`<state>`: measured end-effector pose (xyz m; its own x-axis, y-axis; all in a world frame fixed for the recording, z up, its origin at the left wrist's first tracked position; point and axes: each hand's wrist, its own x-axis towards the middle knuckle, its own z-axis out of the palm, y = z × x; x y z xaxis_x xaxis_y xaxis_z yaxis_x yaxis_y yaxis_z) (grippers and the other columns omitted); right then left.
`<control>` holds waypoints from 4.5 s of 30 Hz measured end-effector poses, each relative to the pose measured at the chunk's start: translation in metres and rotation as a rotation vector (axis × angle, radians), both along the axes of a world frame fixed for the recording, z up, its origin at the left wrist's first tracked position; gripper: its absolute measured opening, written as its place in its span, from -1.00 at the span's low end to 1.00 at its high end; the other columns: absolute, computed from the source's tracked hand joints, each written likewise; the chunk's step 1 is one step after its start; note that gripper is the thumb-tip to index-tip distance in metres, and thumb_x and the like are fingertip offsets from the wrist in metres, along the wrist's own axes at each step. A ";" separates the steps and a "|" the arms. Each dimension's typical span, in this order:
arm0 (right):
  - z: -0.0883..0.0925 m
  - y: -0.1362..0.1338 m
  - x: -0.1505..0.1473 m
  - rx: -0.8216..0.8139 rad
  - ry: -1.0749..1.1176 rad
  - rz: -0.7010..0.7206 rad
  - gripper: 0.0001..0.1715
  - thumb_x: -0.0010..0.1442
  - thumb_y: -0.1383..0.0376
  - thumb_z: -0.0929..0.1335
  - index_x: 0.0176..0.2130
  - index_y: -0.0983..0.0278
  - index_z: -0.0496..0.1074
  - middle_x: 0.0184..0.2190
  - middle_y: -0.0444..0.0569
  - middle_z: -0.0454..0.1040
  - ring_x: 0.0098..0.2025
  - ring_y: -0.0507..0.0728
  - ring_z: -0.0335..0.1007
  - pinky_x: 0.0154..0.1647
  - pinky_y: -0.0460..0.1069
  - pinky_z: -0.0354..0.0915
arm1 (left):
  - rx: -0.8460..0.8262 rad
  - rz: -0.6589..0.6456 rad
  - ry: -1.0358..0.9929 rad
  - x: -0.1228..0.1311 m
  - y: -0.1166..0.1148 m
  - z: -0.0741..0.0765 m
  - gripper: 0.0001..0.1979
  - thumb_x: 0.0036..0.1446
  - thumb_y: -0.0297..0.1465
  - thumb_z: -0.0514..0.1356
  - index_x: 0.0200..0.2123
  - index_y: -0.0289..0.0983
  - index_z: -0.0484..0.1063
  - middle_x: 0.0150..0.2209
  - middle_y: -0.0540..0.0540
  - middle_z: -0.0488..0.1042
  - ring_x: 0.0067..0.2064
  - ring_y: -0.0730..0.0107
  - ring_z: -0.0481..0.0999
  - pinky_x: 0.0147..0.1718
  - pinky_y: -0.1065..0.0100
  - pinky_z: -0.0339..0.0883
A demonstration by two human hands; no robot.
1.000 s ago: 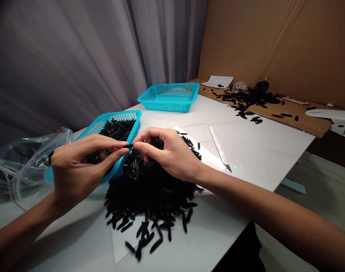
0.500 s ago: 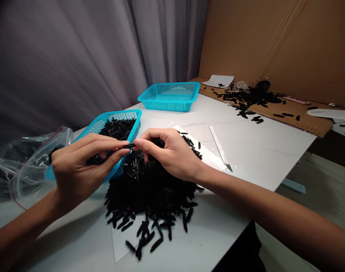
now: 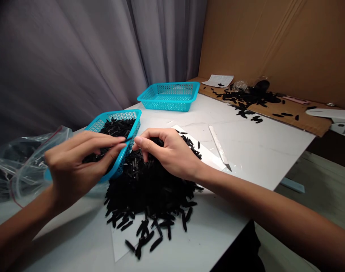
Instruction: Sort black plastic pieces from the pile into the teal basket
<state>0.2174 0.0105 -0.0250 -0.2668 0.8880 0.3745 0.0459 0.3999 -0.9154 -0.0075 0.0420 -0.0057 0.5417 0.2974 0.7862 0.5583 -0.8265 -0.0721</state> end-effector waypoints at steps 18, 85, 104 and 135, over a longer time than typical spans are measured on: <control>-0.015 0.000 -0.014 -0.161 0.030 0.089 -0.66 0.45 0.12 0.31 -0.31 0.28 0.39 -0.34 -0.13 0.38 -0.28 0.05 0.30 -0.18 -0.06 0.25 | -0.152 -0.247 0.144 0.017 -0.018 -0.019 -0.91 0.23 -0.44 0.38 -0.23 -0.32 0.56 -0.27 -0.09 0.63 -0.27 0.33 0.58 -0.24 0.30 0.50; -0.011 0.008 -0.004 -0.314 0.309 0.015 -0.82 0.32 0.20 0.45 -0.23 0.29 0.57 -0.42 -0.18 0.49 -0.46 -0.04 0.27 -0.39 -0.09 0.21 | -0.396 0.002 -0.016 0.003 0.002 0.002 -0.78 0.21 -0.28 0.39 -0.10 -0.20 0.58 -0.28 -0.01 0.65 -0.37 0.40 0.59 -0.41 0.39 0.46; -0.008 0.004 -0.003 -0.052 0.018 -0.013 -0.90 0.30 0.31 0.46 -0.24 0.33 0.59 -0.36 -0.13 0.57 -0.31 0.02 0.42 -0.21 -0.05 0.31 | -0.591 -0.005 -0.236 0.016 -0.011 -0.014 -0.93 0.15 -0.40 0.42 -0.36 -0.21 0.60 -0.39 0.08 0.67 -0.41 0.47 0.64 -0.41 0.49 0.49; -0.014 0.000 -0.013 -0.528 0.298 0.209 -0.64 0.28 0.03 0.46 -0.28 0.28 0.47 -0.40 -0.14 0.43 -0.36 0.02 0.28 -0.32 -0.07 0.21 | -0.240 -0.181 0.163 0.017 -0.017 -0.014 -0.90 0.31 -0.36 0.30 -0.20 -0.28 0.54 -0.20 -0.12 0.63 -0.22 0.27 0.60 -0.20 0.27 0.48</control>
<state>0.2044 0.0110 -0.0389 -0.4060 0.9138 -0.0147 -0.2708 -0.1357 -0.9530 0.0098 0.0254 -0.0201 0.7157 0.3506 0.6040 0.3977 -0.9155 0.0602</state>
